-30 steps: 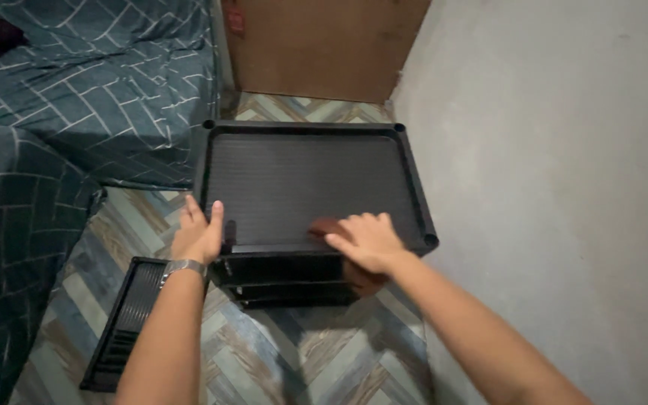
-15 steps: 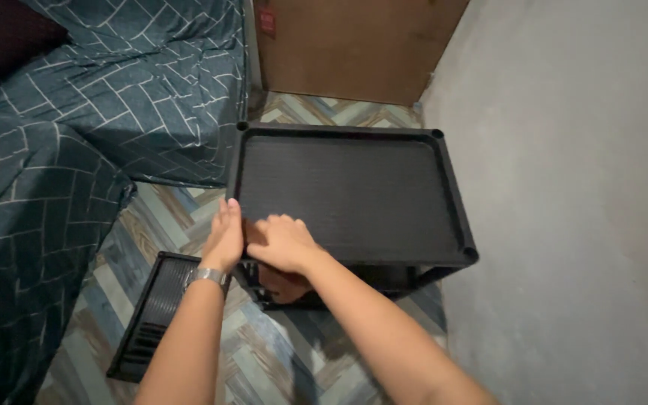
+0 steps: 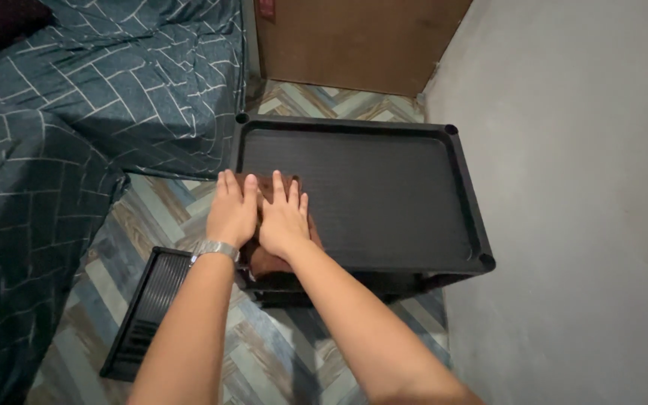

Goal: The person wipes a black plastic tray with a brown cloth, then lifts and repositions the tray on a small stand. The tray is handled one at a time, and the cloth is used to wipe the surface before the tray is moved.

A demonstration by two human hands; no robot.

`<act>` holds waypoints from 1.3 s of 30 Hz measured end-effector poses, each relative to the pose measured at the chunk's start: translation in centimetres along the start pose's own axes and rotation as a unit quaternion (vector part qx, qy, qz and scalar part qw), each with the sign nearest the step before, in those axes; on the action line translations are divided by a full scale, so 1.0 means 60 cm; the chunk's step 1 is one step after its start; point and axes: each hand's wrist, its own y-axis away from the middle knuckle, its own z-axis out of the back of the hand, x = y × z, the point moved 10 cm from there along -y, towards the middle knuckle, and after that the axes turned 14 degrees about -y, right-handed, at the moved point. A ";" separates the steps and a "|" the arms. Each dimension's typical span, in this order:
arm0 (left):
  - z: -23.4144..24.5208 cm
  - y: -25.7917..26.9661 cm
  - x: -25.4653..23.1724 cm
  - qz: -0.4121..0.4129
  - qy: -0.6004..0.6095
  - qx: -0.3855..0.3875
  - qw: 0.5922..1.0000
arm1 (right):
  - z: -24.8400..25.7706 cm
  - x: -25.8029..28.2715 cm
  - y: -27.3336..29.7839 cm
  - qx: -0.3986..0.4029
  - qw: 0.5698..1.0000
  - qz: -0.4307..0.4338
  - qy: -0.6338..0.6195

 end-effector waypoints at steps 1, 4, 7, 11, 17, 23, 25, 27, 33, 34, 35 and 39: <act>0.001 -0.001 -0.004 0.001 -0.026 -0.008 1.000 | -0.001 -0.008 -0.011 -0.001 1.000 0.000 0.004; 0.004 -0.003 -0.010 0.012 -0.089 -0.005 0.996 | 0.009 -0.024 -0.030 -0.042 0.999 0.027 0.002; 0.003 -0.003 -0.006 0.025 -0.125 0.030 0.991 | 0.028 -0.059 -0.036 -0.075 0.997 0.032 0.007; 0.014 -0.002 -0.015 0.013 -0.164 0.014 0.986 | 0.070 -0.110 -0.043 -0.111 0.993 0.041 0.029; 0.014 -0.004 -0.005 0.039 -0.198 0.064 0.977 | 0.152 -0.207 -0.043 -0.146 0.986 -0.006 0.076; 0.014 -0.001 -0.009 0.030 -0.205 0.061 0.976 | 0.244 -0.320 -0.023 -0.160 0.975 -0.069 0.138; 0.012 -0.001 -0.004 0.035 -0.201 0.069 0.977 | 0.276 -0.356 -0.015 -0.162 0.967 -0.093 0.170; 0.006 -0.003 0.000 0.047 -0.201 0.081 0.975 | 0.307 -0.383 -0.002 -0.169 0.961 -0.093 0.201; 0.013 0.000 0.027 0.105 -0.054 0.042 0.992 | 0.361 -0.433 0.014 -0.200 0.944 -0.086 0.248; 0.013 -0.001 0.023 0.098 -0.054 0.035 0.993 | 0.362 -0.437 0.012 -0.208 0.944 -0.083 0.244; 0.014 -0.001 0.021 0.092 -0.056 0.028 0.994 | 0.359 -0.442 0.009 -0.223 0.944 -0.093 0.224; 0.015 0.000 0.022 0.104 -0.040 0.032 0.993 | 0.340 -0.451 -0.012 -0.267 0.944 -0.133 0.141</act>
